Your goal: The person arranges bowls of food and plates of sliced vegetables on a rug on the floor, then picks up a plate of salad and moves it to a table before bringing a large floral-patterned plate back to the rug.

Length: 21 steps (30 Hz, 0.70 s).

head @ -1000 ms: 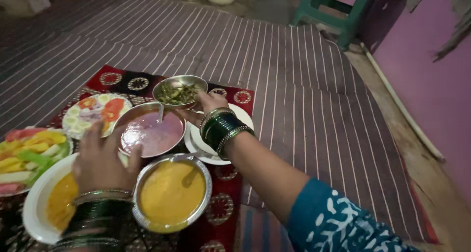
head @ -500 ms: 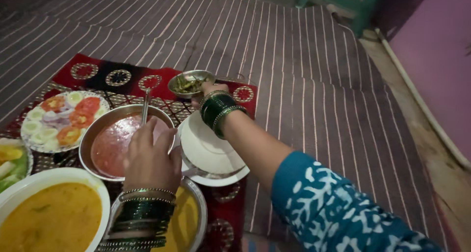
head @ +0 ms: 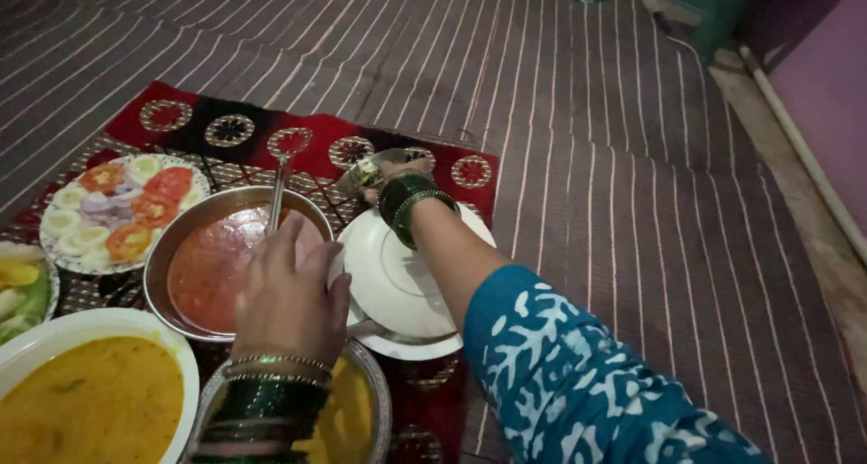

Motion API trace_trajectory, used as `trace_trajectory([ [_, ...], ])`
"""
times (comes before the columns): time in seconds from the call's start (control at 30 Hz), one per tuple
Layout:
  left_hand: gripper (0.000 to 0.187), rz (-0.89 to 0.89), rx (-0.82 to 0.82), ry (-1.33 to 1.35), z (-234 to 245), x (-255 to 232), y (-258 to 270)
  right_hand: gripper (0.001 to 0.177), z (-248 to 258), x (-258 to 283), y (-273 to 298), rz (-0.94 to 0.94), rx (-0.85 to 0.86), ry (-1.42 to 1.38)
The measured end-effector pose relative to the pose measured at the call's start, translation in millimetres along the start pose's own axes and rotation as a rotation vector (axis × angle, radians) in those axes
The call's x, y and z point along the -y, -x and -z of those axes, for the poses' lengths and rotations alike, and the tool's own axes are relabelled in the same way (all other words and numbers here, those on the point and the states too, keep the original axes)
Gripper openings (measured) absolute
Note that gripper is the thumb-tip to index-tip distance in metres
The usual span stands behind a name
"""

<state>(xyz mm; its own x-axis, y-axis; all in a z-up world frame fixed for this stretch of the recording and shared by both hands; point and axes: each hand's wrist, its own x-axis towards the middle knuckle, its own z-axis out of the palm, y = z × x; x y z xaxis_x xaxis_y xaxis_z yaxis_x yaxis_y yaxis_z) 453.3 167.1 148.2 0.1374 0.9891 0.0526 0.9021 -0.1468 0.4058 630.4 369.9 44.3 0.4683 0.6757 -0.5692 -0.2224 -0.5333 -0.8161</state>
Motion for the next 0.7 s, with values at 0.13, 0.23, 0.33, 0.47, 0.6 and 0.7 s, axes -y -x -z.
trace_trajectory([
  [0.13,0.045,-0.007,-0.048,0.028,-3,9,9,0.048,-8,0,8,0.008,-0.006,0.04],
  [0.23,0.043,-0.059,-0.126,0.016,-5,22,9,0.046,-22,-2,3,0.025,-0.004,0.062],
  [0.33,0.038,-0.064,-0.167,0.03,-7,34,10,0.045,-38,-5,-4,0.046,0.026,0.097],
  [0.47,0.04,-0.069,-0.202,0.06,-9,50,11,0.044,-64,-7,-8,0.035,0.194,0.09],
  [0.6,0.04,-0.085,-0.243,0.052,-12,58,8,0.043,-84,-7,-15,0.035,0.36,0.052],
  [0.7,0.037,-0.065,-0.223,0.061,-15,59,3,0.042,-91,-13,-23,0.028,0.431,0.029],
])
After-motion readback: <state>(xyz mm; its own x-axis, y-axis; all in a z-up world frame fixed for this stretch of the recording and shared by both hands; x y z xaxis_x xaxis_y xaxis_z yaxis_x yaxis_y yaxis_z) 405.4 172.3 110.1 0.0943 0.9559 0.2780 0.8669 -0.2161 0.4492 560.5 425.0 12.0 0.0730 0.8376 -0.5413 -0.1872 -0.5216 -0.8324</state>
